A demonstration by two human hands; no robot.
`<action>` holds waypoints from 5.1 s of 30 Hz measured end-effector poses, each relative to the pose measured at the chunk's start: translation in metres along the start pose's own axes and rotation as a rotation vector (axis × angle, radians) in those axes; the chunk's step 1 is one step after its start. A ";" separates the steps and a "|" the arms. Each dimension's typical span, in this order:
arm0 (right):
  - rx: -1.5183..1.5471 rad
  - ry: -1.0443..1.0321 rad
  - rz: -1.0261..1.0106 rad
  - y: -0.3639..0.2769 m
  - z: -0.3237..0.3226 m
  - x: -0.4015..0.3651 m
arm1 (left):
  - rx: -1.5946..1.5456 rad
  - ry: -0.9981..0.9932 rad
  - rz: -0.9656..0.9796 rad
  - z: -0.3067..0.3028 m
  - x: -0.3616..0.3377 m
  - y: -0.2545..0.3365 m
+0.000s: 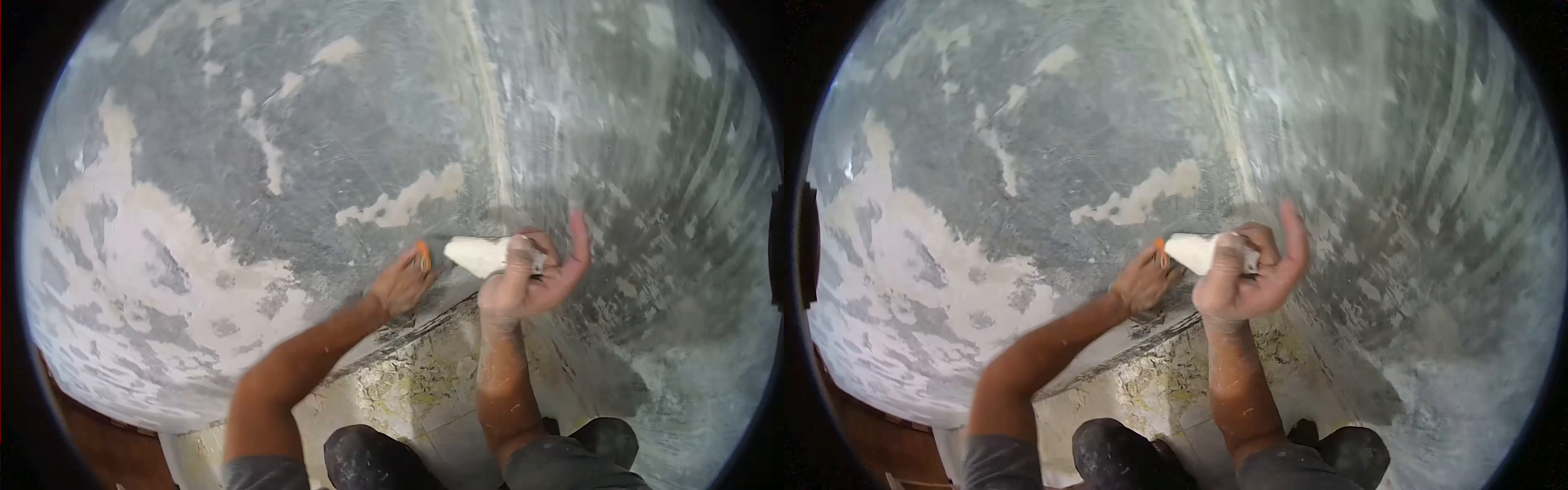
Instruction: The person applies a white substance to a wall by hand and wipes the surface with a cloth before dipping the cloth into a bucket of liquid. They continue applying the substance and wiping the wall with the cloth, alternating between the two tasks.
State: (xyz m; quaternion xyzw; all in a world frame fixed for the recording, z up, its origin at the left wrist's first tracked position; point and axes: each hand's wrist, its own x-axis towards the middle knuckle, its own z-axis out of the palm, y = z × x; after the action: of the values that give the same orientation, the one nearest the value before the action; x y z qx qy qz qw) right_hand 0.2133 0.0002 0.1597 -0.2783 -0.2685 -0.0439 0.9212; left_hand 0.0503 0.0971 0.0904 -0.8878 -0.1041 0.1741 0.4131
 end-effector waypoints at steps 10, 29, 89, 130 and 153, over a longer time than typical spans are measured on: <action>-0.009 0.134 -0.032 -0.011 0.014 -0.004 | 0.138 0.664 -0.697 -0.133 0.078 -0.176; 0.233 -0.039 0.566 -0.009 0.029 -0.017 | -1.551 0.421 -1.246 -0.121 -0.226 -0.006; -0.812 -0.532 -0.092 0.110 0.042 -0.083 | -1.650 1.189 -1.277 -0.088 -0.124 -0.037; -1.116 -0.729 -0.419 0.074 0.058 -0.169 | -2.379 1.544 -1.657 -0.112 -0.147 -0.036; -0.523 -0.203 -0.290 0.066 -0.002 -0.045 | -0.220 0.349 -0.752 -0.128 0.016 -0.132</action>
State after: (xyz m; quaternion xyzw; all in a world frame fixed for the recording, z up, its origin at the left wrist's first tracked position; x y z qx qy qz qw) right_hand 0.1911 0.0517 0.1020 -0.4675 -0.3755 -0.2142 0.7711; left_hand 0.1107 0.0972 0.2647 -0.8430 -0.3671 -0.1537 0.3620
